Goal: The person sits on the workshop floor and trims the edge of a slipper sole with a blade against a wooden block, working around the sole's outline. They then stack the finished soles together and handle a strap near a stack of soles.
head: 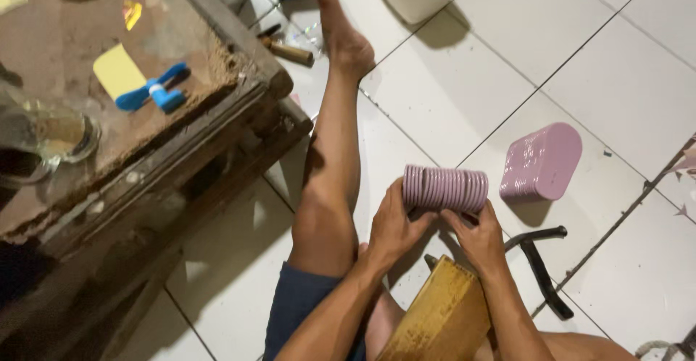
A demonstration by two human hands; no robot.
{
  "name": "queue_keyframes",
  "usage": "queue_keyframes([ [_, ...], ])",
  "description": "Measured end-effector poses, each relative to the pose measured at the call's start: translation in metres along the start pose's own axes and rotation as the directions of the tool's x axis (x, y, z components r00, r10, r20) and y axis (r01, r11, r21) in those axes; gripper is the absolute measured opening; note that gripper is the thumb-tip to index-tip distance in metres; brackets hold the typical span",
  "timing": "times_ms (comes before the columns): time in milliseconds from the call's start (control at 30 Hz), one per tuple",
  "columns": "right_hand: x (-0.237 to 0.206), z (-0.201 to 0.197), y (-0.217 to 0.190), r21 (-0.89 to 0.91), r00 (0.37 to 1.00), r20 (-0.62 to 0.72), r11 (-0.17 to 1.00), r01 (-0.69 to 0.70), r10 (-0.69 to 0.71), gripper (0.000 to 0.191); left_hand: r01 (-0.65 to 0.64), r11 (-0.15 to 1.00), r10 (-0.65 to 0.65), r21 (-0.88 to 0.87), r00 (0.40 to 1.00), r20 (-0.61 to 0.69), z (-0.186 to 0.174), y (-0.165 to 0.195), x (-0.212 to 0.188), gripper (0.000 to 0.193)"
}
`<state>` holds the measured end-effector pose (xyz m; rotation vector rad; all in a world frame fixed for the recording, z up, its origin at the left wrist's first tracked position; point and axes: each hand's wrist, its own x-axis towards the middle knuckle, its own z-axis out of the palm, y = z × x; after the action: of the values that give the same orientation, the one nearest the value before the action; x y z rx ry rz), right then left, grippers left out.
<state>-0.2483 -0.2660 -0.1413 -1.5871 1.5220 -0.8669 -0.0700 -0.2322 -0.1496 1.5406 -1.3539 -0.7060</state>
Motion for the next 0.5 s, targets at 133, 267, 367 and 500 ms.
queue_keyframes([
  [133,0.001,0.0,-0.004,-0.278,0.999,-0.035,0.96,0.002,-0.012,0.048,0.098,0.979,-0.106,0.179,0.994,0.038,-0.005,-0.001,-0.001,0.069],
  [267,0.004,0.001,-0.012,-0.296,0.972,0.085,0.937,-0.185,0.219,0.055,0.204,0.931,-0.265,0.302,0.948,0.175,-0.009,0.002,0.006,0.059],
  [367,0.003,-0.002,-0.016,-0.25,0.996,0.044,0.966,-0.062,0.075,0.055,0.224,0.945,-0.266,0.237,0.95,0.162,-0.01,0.008,0.007,0.061],
  [500,-0.002,-0.007,-0.017,0.025,0.966,-0.077,0.968,0.251,-0.248,0.054,-0.02,0.99,0.019,0.143,1.0,0.011,-0.012,0.015,0.008,0.074],
])
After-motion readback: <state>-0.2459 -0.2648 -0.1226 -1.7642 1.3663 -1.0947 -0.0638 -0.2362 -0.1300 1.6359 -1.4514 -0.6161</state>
